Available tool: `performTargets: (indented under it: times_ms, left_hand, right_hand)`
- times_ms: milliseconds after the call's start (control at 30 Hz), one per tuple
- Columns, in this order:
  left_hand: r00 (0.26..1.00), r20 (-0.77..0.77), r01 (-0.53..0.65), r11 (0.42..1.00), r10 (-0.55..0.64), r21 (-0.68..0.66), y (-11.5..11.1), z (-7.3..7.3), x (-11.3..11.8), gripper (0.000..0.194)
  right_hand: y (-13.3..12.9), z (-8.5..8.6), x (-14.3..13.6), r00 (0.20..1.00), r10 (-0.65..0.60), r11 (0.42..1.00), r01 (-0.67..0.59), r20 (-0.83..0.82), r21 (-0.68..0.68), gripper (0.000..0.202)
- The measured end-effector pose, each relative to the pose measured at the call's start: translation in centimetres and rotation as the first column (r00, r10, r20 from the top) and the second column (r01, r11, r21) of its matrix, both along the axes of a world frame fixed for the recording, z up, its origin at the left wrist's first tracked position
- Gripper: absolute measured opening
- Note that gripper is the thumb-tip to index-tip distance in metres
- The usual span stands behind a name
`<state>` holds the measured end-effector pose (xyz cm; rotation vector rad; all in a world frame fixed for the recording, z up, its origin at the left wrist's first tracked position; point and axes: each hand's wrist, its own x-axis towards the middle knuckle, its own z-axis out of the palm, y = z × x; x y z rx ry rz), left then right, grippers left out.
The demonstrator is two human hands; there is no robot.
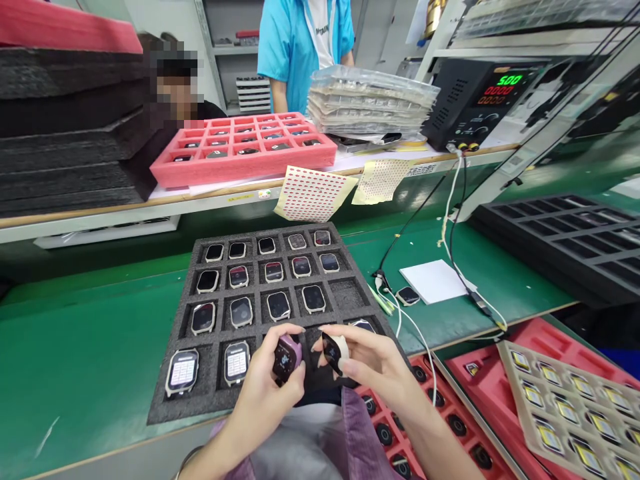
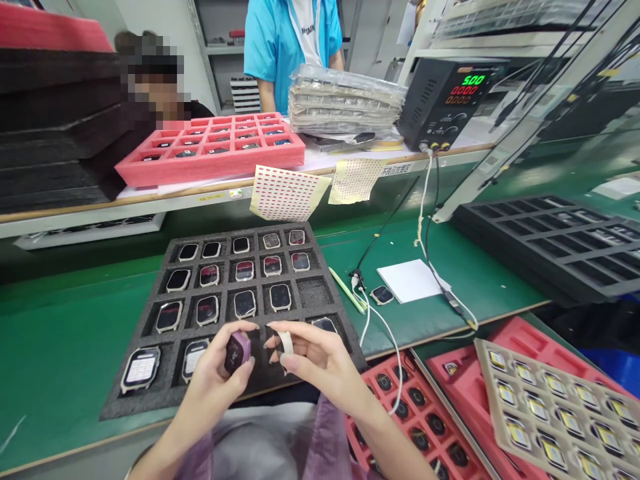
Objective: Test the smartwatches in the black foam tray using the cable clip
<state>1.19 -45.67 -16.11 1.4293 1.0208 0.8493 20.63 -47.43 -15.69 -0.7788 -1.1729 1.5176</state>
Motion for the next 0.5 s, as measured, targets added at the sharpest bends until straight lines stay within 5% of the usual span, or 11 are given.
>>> performTargets:
  times_ms: [500]
  left_hand:
    - [1.000,0.012,-0.007,1.000,0.006,0.008,0.07,0.01,0.01,0.039]
  right_hand:
    - [-0.27,0.25,-0.10,0.998,-0.044,0.998,0.047,0.054,-0.042,0.035]
